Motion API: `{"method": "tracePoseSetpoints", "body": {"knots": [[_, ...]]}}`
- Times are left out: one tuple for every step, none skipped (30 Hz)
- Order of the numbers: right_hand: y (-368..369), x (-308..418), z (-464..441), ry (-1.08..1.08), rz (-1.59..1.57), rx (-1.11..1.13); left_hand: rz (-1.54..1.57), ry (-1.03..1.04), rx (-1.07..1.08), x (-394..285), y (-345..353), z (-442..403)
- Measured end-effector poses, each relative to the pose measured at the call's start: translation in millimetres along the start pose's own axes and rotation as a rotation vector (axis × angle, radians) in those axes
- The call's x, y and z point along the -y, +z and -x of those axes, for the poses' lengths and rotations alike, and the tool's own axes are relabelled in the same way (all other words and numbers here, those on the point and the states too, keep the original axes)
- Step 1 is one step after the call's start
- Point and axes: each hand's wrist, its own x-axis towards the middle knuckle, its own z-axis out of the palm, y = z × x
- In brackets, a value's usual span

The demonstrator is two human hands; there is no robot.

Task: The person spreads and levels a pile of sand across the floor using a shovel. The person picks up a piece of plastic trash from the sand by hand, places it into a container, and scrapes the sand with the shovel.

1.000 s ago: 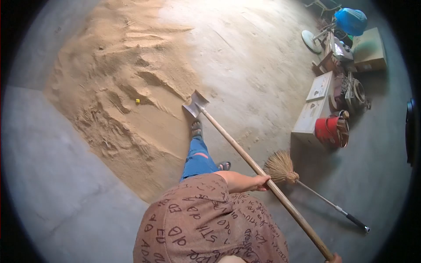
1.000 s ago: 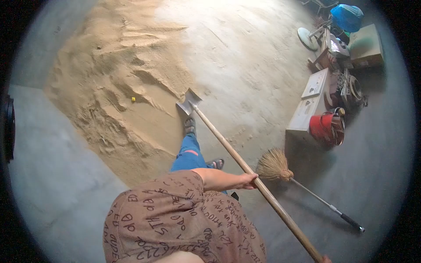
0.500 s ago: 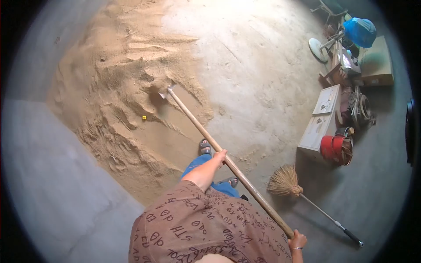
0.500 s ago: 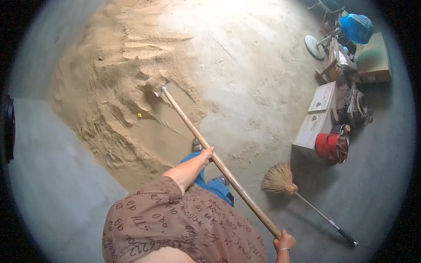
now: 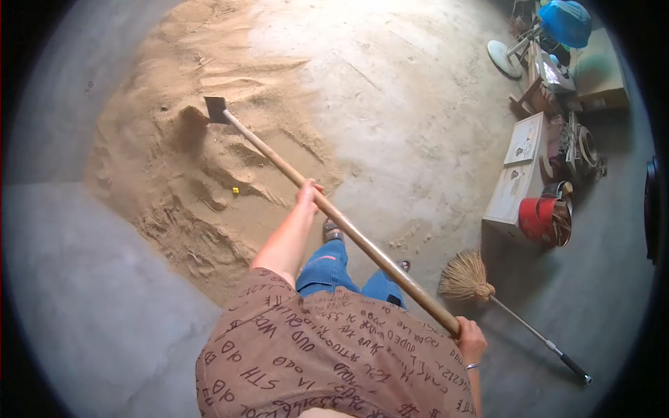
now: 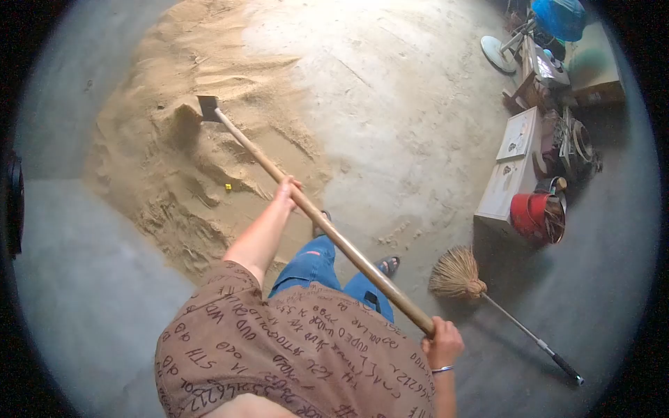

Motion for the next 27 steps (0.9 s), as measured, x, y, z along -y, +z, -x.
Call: {"method": "tracePoseSetpoints", "body": {"knots": [[-3,-26,9,0.041,0.006,0.027,0.014,-0.005,0.034,29,16,22],[-3,-57,24,0.119,0.042,0.044,0.021,-0.037,-0.055,74,27,19],[-3,-91,42,0.195,0.079,0.062,-0.046,-0.058,-0.105,111,43,43],[-10,-121,57,0.252,0.119,0.069,-0.182,-0.105,0.017,139,53,79],[-21,-151,74,0.31,0.155,0.075,-0.27,-0.109,0.063,190,59,82],[-32,-185,93,0.352,0.175,0.099,-0.3,-0.208,0.041,218,79,122],[-46,-219,112,0.394,0.195,0.121,-0.326,-0.272,0.096,260,89,141],[-62,-251,131,0.443,0.267,0.17,-0.371,-0.36,0.151,296,103,166],[-80,-281,148,0.492,0.342,0.219,-0.489,-0.365,0.179,327,117,196],[-95,-310,166,0.524,0.392,0.224,-0.472,-0.488,0.285,356,128,221],[-113,-335,185,0.558,0.445,0.235,-0.476,-0.569,0.329,381,140,247],[-133,-358,203,0.54,0.483,0.257,-0.506,-0.623,0.427,411,147,263],[-152,-372,215,0.523,0.52,0.275,-0.536,-0.674,0.528,437,153,278],[-177,-369,218,0.592,0.525,0.332,-0.517,-0.708,0.524,457,161,296],[-203,-358,217,0.661,0.53,0.39,-0.498,-0.743,0.519,472,167,311],[-216,-350,214,0.732,0.533,0.444,-0.51,-0.765,0.512,485,171,318],[-219,-348,209,0.751,0.552,0.465,-0.525,-0.785,0.507,495,175,322],[-221,-345,207,0.77,0.569,0.492,-0.543,-0.807,0.497,501,176,326],[-222,-345,205,0.785,0.583,0.519,-0.546,-0.8,0.475,512,174,316],[-208,-357,211,0.752,0.584,0.477,-0.55,-0.787,0.454,520,170,293],[-178,-377,220,0.718,0.587,0.434,-0.552,-0.774,0.432,523,168,280],[-151,-392,219,0.678,0.591,0.388,-0.532,-0.737,0.433,463,176,293],[-129,-393,208,0.644,0.562,0.425,-0.473,-0.69,0.331,480,171,255],[-110,-386,197,0.608,0.534,0.464,-0.422,-0.65,0.319,462,166,231],[-93,-371,178,0.553,0.508,0.467,-0.442,-0.551,0.275,445,161,202],[-76,-349,153,0.497,0.479,0.467,-0.435,-0.494,0.235,424,156,172],[-62,-324,128,0.436,0.435,0.441,-0.502,-0.391,0.172,401,151,141]]}}
